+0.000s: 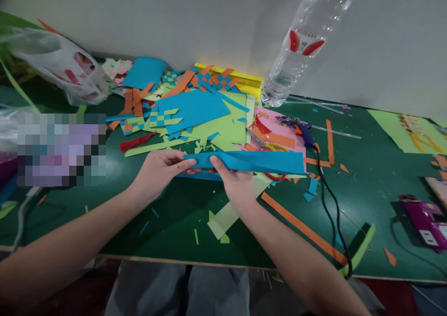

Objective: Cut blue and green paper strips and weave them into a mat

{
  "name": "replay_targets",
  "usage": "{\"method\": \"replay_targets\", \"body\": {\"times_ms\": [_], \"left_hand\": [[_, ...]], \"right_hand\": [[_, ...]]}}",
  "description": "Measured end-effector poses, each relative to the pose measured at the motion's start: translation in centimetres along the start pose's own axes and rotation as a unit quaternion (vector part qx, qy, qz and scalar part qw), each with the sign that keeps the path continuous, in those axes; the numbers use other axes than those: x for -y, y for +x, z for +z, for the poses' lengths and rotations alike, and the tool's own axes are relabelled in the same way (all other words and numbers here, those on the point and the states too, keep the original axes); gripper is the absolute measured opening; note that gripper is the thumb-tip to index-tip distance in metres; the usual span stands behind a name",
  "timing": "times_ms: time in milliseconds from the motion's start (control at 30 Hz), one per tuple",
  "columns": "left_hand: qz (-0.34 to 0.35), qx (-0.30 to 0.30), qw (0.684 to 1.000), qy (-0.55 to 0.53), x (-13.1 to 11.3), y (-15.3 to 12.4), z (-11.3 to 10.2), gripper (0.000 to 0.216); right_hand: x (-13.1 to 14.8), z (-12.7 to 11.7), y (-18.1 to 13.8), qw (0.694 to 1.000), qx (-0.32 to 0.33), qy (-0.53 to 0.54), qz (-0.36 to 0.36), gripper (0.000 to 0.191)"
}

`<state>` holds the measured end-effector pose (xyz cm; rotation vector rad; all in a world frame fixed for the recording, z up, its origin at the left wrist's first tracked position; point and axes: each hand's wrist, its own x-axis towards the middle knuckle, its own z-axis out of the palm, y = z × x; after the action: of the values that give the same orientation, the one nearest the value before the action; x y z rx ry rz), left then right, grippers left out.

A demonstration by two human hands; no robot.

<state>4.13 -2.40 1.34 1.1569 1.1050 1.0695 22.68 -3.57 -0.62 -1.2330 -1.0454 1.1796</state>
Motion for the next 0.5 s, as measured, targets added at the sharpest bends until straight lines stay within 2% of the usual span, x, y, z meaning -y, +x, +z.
{"method": "replay_targets", "body": {"times_ms": [233,500], "left_hand": [[0.006,0.008,1.000,-0.003,0.16,0.05,-0.03,0.021],[0.000,0.011,1.000,-0.014,-0.09,-0.07,0.04,0.021]], "right_hand": [[-0.27,-0.12,0.10,1.000,0.002,-0.017,-0.011,0.021],[-0.13,-0.02,0.08,1.000,-0.005,-0.012,-0.003,0.024]]}}
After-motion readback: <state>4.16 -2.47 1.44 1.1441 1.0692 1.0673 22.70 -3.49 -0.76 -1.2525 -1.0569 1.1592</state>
